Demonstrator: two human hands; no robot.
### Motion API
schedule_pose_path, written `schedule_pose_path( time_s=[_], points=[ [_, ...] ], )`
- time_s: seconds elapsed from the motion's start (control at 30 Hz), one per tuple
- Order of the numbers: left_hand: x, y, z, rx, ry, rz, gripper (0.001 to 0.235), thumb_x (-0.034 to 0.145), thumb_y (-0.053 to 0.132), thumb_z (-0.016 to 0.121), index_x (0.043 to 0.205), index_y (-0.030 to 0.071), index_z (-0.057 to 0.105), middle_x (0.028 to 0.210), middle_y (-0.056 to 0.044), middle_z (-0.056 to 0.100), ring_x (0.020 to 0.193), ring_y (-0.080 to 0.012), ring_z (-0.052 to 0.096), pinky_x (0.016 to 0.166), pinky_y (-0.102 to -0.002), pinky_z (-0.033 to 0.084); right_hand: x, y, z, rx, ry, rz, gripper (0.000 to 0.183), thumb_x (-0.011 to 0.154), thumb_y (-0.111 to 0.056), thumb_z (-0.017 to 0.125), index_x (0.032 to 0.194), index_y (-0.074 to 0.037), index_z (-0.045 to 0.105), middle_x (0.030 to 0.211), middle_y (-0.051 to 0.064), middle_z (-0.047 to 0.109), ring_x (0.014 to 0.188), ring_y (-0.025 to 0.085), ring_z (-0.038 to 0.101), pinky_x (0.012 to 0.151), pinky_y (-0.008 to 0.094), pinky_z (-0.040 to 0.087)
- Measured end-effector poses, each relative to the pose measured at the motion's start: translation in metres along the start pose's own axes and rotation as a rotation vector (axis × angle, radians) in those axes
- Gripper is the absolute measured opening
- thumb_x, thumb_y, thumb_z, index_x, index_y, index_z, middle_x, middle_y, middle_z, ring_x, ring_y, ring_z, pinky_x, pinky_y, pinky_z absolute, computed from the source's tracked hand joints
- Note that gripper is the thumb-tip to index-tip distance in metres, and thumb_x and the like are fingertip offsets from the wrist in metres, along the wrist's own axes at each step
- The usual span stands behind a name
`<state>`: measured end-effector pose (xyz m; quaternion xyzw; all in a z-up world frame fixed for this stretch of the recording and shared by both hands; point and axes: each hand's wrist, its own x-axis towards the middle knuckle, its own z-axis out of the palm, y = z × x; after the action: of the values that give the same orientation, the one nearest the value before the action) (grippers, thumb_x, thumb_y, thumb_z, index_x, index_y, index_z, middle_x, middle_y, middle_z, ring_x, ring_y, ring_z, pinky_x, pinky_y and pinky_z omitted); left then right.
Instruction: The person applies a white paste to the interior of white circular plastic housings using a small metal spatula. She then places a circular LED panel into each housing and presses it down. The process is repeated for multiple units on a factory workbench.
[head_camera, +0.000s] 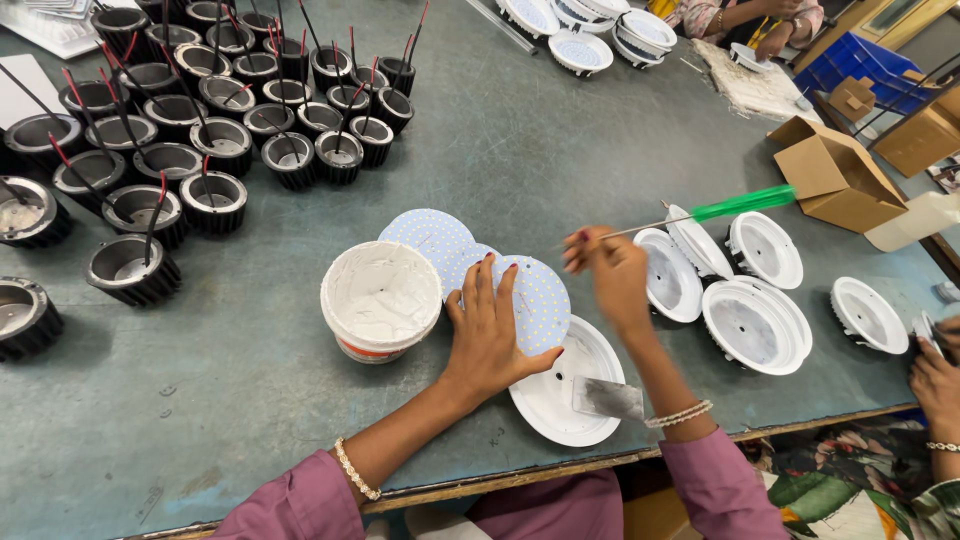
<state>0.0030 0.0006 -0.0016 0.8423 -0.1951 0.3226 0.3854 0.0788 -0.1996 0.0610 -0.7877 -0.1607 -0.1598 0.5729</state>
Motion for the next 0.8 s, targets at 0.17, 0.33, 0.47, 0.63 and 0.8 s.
schedule_pose_path(
  time_s=[0.17,0.33,0.47,0.63,0.8],
  points=[
    [-0.006,-0.002,0.001,-0.289,-0.063,-0.046,0.116,0.068,0.058,0.087,0.155,0.002,0.036,0.16,-0.029,0.031,0.149,-0.0467,0.028,0.114,-0.061,0.026,0.026,0.078,-0.054,-0.159,0.02,0.354,0.034,0.108,-0.028,0.057,0.091,-0.002,0.07,0.072,0.006,0.066,0.059,0.014,0.059,0.054,0.028,0.047],
    [0.0,-0.006,0.005,-1.479,-0.29,-0.26,0.104,0.088,0.078,0.053,0.159,0.004,0.036,0.156,-0.026,0.048,0.142,-0.0377,0.051,0.106,-0.046,0.047,0.039,0.141,-0.073,-0.792,-0.381,0.553,0.042,0.104,-0.035,0.062,0.088,0.001,0.075,0.069,0.011,0.07,0.057,0.02,0.066,0.057,0.033,0.053],
    [0.006,-0.009,-0.002,-1.954,-0.412,-0.486,0.106,0.093,0.084,0.034,0.158,0.0,0.038,0.147,-0.033,0.052,0.13,-0.0425,0.059,0.091,-0.047,0.059,0.026,0.128,-0.065,-0.927,-0.254,0.388,0.032,0.099,-0.032,0.069,0.099,-0.001,0.077,0.078,0.013,0.071,0.068,0.021,0.067,0.065,0.035,0.051],
    [0.009,-0.007,-0.007,-2.136,-0.439,-0.612,0.104,0.089,0.084,0.033,0.158,0.006,0.036,0.148,-0.034,0.05,0.132,-0.0467,0.057,0.09,-0.052,0.059,0.007,0.04,-0.041,-0.057,-0.22,0.258,0.029,0.097,-0.025,0.068,0.117,-0.004,0.066,0.104,0.005,0.072,0.089,0.013,0.07,0.068,0.028,0.055],
    [0.005,-0.005,-0.002,-2.156,-0.412,-0.69,0.102,0.091,0.083,0.034,0.158,0.006,0.036,0.146,-0.033,0.051,0.13,-0.0528,0.055,0.088,-0.058,0.057,-0.028,-0.031,-0.009,-0.209,-0.27,0.069,0.027,0.091,-0.015,0.078,0.109,0.0,0.065,0.105,0.008,0.07,0.089,0.014,0.069,0.07,0.026,0.058]
  ],
)
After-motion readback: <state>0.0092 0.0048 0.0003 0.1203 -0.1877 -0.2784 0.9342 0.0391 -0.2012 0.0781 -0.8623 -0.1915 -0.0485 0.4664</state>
